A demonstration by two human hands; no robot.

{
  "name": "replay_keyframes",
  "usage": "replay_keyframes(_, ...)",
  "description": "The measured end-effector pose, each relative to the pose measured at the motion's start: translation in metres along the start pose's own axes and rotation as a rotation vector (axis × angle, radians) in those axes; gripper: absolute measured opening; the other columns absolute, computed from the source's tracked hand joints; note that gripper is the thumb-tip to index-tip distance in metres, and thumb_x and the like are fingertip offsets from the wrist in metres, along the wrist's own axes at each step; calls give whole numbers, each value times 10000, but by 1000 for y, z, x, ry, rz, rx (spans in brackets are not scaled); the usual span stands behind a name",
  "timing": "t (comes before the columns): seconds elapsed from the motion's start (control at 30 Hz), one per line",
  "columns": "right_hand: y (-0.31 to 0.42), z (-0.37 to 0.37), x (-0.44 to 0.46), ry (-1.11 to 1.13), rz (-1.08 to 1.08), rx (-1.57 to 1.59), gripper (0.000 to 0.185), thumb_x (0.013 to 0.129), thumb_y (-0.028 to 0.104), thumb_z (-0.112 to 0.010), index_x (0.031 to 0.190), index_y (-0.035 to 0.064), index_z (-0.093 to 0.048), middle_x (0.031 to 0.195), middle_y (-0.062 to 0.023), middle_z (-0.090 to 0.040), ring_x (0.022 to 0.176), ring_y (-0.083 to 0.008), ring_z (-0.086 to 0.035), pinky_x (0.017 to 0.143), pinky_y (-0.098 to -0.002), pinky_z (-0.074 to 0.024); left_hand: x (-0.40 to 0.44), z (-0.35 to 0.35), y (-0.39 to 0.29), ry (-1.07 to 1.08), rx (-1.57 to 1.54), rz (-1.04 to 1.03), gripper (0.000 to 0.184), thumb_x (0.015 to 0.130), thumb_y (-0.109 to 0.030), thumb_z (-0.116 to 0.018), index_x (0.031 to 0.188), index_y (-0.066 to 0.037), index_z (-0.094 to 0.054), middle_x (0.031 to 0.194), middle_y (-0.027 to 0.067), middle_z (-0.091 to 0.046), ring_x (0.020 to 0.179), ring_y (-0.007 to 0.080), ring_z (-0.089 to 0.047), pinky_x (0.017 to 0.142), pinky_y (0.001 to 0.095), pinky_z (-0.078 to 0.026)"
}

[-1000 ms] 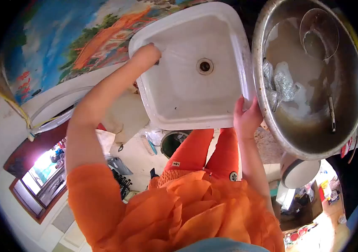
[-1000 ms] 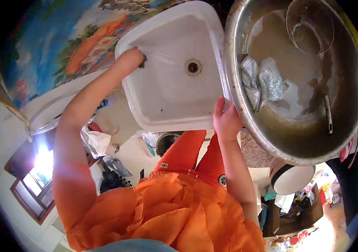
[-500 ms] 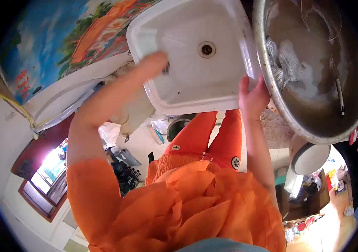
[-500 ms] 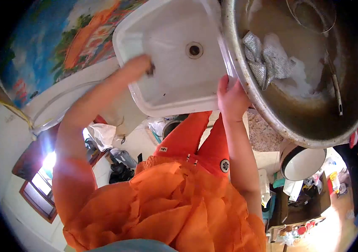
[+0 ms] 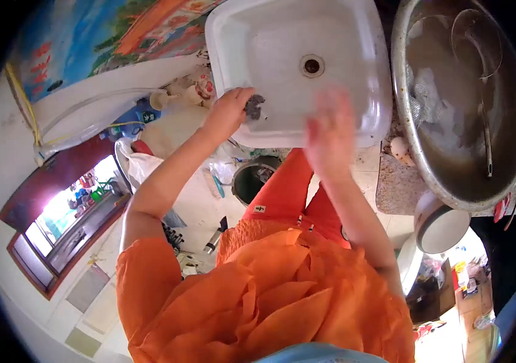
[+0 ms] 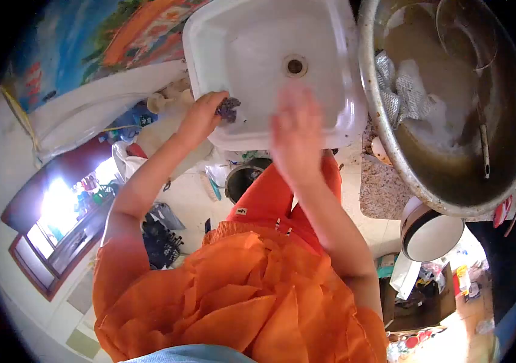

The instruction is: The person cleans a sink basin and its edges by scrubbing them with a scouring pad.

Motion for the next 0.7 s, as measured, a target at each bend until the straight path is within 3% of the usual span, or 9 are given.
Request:
replay_keyframes(0.03,12,-32,-11,173,366,-462,493,841,175,-532,1294,67,-370,1246,-234,-409,1032,-356,-509,824,-459,-447,-5,-1,4,-16,-91,78,564,672,75,-598,1190,-83,-442,1023,135,-557,1025,307,-525,828,384,-460)
replay_keyframes(0.2,-35,-154,-6,669,15,-1,491,822,173,-530,1270,38,-382,1160,-281,-473,1039,-366,-523,822,-411,-463,-26,-6,17,-223,-639,129,690,681,82,-595,1300,-112,-360,1137,121,-504,1042,236,-536,857,345,-464)
replay_keyframes(0.3,-32,-161,-2,847,10,-405,351,800,144,-528,1124,11,-529,1053,-252,-565,974,-355,-571,798,-410,-472,-48,-7,51,-388,-594,87,715,677,99,-581,1319,-105,-341,1185,144,-461,1074,234,-517,885,331,-449)
replay_keyframes(0.33,-39,-164,0,889,13,-491,325,798,146,-530,1091,9,-553,1005,-247,-582,937,-361,-580,781,-421,-472,-52,-8,62,-561,-692,127,579,773,-33,-586,1306,-73,-363,1212,166,-445,1129,266,-473,918,365,-422)
replay_keyframes(0.43,-67,-175,11,956,-105,-689,264,781,146,-535,995,16,-618,886,-232,-619,855,-371,-600,742,-440,-473,-45,-49,81,-697,-461,495,486,864,-235,-538,1279,-30,-391,1217,192,-454,1117,313,-475,917,409,-409)
replay_keyframes(0.47,-81,-185,14,945,-218,-704,249,768,143,-538,966,25,-636,863,-229,-623,845,-369,-602,737,-438,-475,-37,-56,76,-641,-434,502,480,895,-394,-464,1154,9,-471,1159,225,-496,1045,368,-506,860,436,-413)
replay_keyframes(0.5,-91,-190,15,933,-338,-717,237,756,140,-541,936,35,-654,841,-226,-626,836,-367,-605,731,-436,-477,-35,-54,68,-645,-535,565,462,894,-391,-466,1119,13,-481,1123,229,-509,1014,376,-513,836,436,-414)
replay_keyframes(0.6,-70,-195,7,1014,-235,-857,234,750,141,-535,916,26,-653,844,-239,-620,824,-383,-602,717,-435,-477,-37,-50,57,-724,-744,660,415,891,-391,-467,939,18,-518,939,227,-554,885,403,-521,745,446,-410)
replay_keyframes(0.7,-42,-177,-10,857,-79,-660,191,770,116,-513,841,21,-663,788,-196,-637,817,-352,-621,776,-420,-488,-35,-60,64,-722,-814,683,413,887,-388,-472,912,20,-534,896,210,-548,844,400,-524,735,443,-414)
Point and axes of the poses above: each hand's wrist, its own x-axis towards the middle knuckle, its own z-axis out of the back of the hand, y = z × x, the point moved 5 cm from there along x, towards the middle knuckle
